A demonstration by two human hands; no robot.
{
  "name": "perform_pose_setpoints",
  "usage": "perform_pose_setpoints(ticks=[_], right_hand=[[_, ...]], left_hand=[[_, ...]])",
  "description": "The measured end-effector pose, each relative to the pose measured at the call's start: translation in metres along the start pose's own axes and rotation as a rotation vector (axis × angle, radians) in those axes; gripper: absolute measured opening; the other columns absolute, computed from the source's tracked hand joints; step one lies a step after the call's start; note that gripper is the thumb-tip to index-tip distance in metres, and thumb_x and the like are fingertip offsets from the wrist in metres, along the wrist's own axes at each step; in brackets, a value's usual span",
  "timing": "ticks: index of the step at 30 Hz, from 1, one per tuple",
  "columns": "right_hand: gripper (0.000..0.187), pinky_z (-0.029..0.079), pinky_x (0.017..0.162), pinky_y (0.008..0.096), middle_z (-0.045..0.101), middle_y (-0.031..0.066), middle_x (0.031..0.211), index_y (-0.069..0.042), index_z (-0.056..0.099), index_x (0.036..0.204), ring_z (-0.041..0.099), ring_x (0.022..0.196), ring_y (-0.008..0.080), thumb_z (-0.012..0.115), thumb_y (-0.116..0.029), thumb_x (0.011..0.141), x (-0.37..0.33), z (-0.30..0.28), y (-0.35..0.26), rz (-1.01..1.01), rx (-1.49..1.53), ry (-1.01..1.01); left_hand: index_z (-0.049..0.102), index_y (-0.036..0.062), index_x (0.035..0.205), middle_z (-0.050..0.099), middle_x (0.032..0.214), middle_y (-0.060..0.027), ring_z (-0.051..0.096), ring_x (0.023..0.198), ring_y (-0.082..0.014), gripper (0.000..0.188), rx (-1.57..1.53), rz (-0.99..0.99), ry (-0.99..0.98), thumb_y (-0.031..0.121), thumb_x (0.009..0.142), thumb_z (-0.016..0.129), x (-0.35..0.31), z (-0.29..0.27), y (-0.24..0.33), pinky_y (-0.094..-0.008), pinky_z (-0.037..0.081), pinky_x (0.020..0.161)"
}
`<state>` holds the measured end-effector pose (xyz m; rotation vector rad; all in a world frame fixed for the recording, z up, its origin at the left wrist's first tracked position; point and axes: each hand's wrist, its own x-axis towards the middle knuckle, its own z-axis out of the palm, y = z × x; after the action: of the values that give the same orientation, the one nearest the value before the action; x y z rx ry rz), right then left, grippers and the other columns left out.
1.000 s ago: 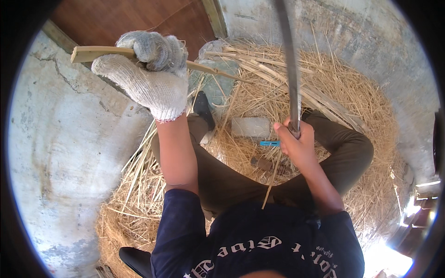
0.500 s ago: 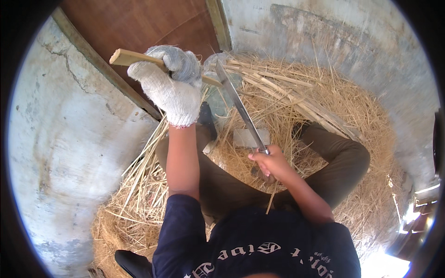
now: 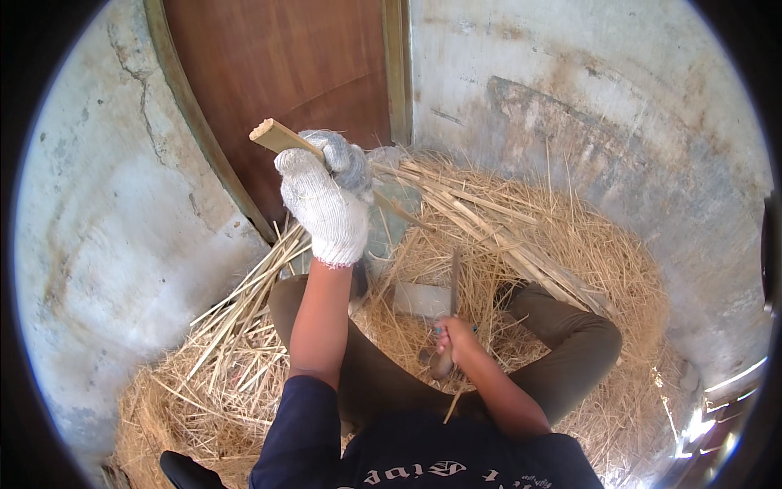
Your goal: The person sits cross-legged on a floor covered in straw and uses a large knife to split long bamboo poles into thin strips. They hold the pole with a gloved left hand and repeatedly strike it with the knife in their right hand to separate the fibers.
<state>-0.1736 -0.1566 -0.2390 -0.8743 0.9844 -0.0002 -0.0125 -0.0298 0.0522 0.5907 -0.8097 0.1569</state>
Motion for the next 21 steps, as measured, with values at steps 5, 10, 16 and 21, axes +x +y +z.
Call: perform_pose_setpoints(ticks=[5,10,16,21], right_hand=[[0.025,0.039,0.044,0.0331,0.044,0.0003,0.057,-0.009,0.048,0.075,0.045,0.047,0.0126,0.067,-0.011,0.091,-0.038,0.008,-0.022,-0.236,0.022,-0.086],[0.029,0.039,0.046,0.0293,0.048,0.0012,0.058,-0.008,0.047,0.074,0.046,0.048,0.0099,0.063,-0.007,0.098,-0.078,0.019,-0.029,-0.852,0.078,-0.217],[0.027,0.037,0.051,0.0369,0.048,0.005,0.052,0.0,0.056,0.068,0.047,0.049,0.0173,0.065,-0.009,0.092,-0.041,0.019,-0.003,-0.88,-0.705,-0.011],[0.03,0.038,0.048,0.0311,0.048,0.0013,0.05,-0.004,0.055,0.064,0.048,0.048,0.0118,0.065,-0.01,0.092,-0.064,0.013,-0.025,-0.554,-0.497,-0.183]], left_hand=[[0.056,0.0097,0.098,0.047,0.07,-0.0014,0.045,0.06,-0.0141,0.045,0.241,0.177,0.053,0.054,0.104,0.052,0.016,0.016,0.018,-0.0331,0.04,0.052],[0.056,0.0097,0.11,0.044,0.073,0.0,0.043,0.062,-0.0136,0.024,0.246,0.229,-0.003,0.033,0.108,0.051,0.009,0.015,0.035,-0.0325,0.041,0.054],[0.055,0.0111,0.109,0.049,0.08,-0.0005,0.05,0.064,-0.0148,0.024,0.185,0.26,-0.086,0.033,0.103,0.063,-0.013,0.025,0.016,-0.0329,0.045,0.054],[0.054,0.0088,0.109,0.056,0.087,-0.003,0.051,0.061,-0.0115,0.019,0.224,0.116,0.215,0.026,0.106,0.059,-0.019,0.04,0.015,-0.0292,0.045,0.051]])
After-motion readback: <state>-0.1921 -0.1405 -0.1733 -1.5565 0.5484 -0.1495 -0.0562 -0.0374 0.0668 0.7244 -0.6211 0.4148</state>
